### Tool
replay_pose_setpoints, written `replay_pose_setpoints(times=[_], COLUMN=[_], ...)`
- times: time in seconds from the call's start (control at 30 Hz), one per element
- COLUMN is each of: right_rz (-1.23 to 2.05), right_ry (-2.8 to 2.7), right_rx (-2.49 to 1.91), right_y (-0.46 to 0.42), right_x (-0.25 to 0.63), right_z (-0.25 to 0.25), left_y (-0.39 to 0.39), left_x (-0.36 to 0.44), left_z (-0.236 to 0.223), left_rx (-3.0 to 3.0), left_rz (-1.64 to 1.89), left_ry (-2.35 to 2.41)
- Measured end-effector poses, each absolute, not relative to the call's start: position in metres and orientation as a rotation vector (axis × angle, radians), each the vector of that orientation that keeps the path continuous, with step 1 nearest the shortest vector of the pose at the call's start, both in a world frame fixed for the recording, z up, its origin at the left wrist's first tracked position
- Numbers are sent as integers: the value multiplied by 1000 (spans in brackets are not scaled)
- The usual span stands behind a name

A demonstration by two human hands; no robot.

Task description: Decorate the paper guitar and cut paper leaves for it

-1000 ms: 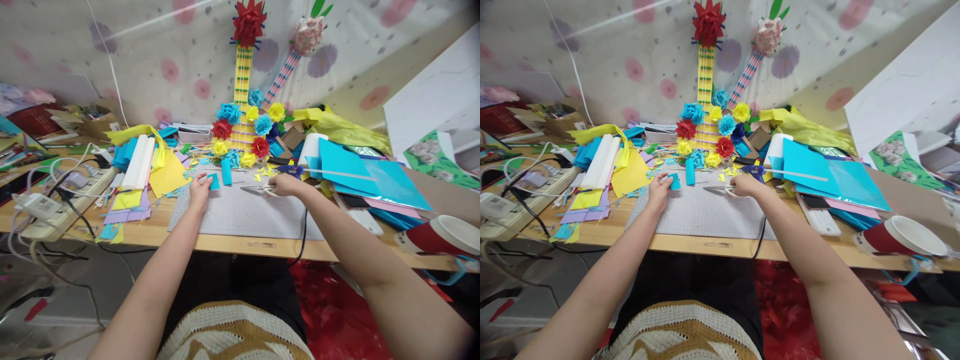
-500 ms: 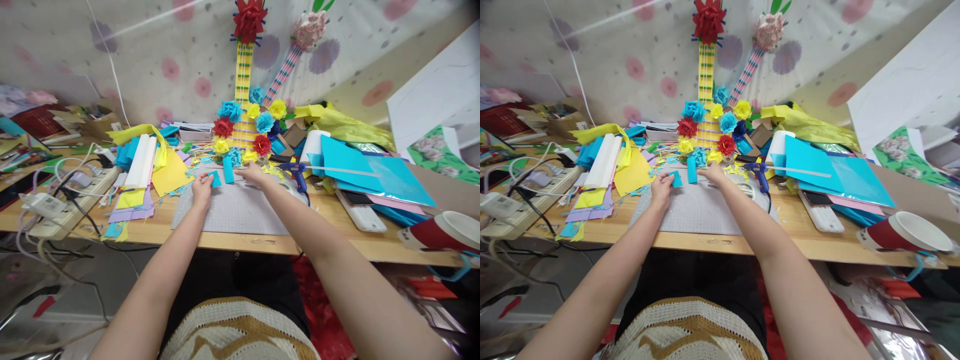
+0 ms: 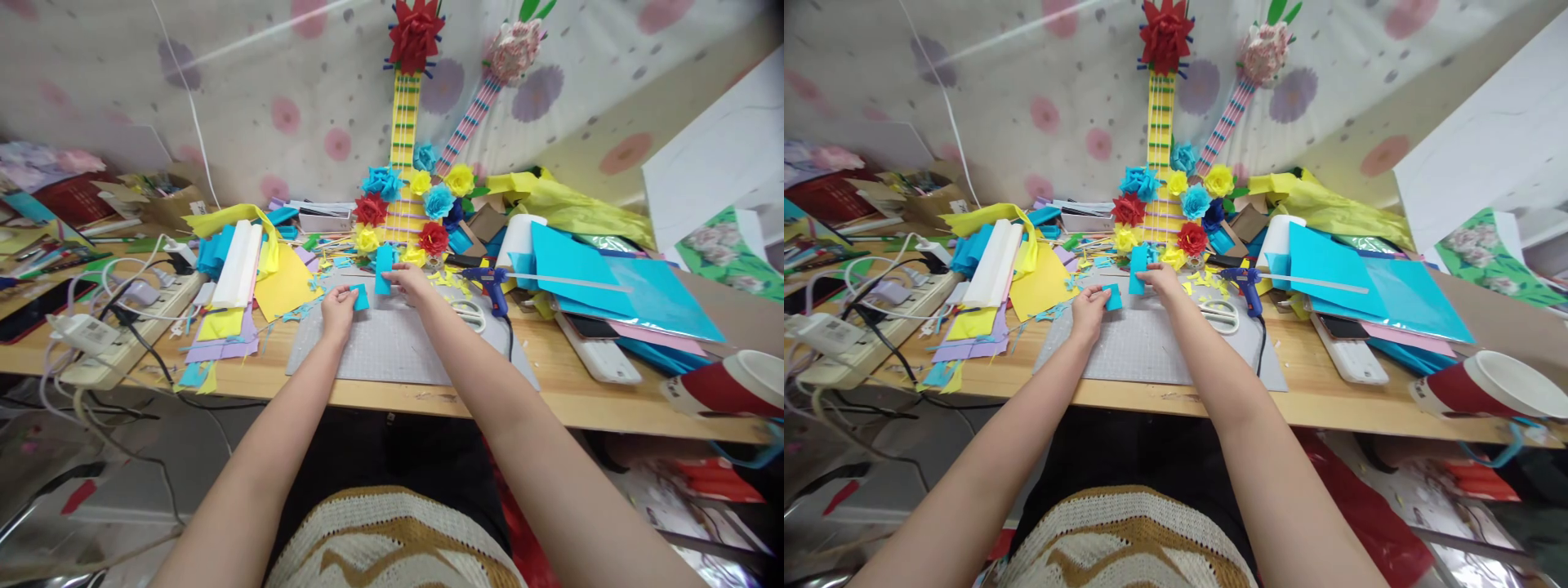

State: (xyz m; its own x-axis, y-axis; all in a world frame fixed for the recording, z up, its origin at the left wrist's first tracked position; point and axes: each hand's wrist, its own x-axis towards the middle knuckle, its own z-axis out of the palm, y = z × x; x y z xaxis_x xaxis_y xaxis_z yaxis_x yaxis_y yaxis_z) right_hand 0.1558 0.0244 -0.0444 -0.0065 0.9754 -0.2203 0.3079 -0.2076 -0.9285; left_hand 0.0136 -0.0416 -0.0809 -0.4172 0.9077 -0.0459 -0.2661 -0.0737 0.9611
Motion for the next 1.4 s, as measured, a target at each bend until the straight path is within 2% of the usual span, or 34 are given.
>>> replay_pose_setpoints(times=[0.1,0.27,0.5,1.4], right_rz=[1426,1491,1433,1330], right_ry=[-1196,-1094,-1125,-1021], right_rx=[-1174,-898,-947,-1066], right_y=[1,-23,-28,-32], right_x=[162,155,142,135], right_z=[-54,-76,-75,-72], left_y=[-42,-47,-53,-50], left_x=[15,15,15,8], left_z=[-84,-82,-72,-72], left_rx=[883,1000,961,1040], left_rz=[1602,1467,1337,1257], left_ry=[1285,1213,1128,997])
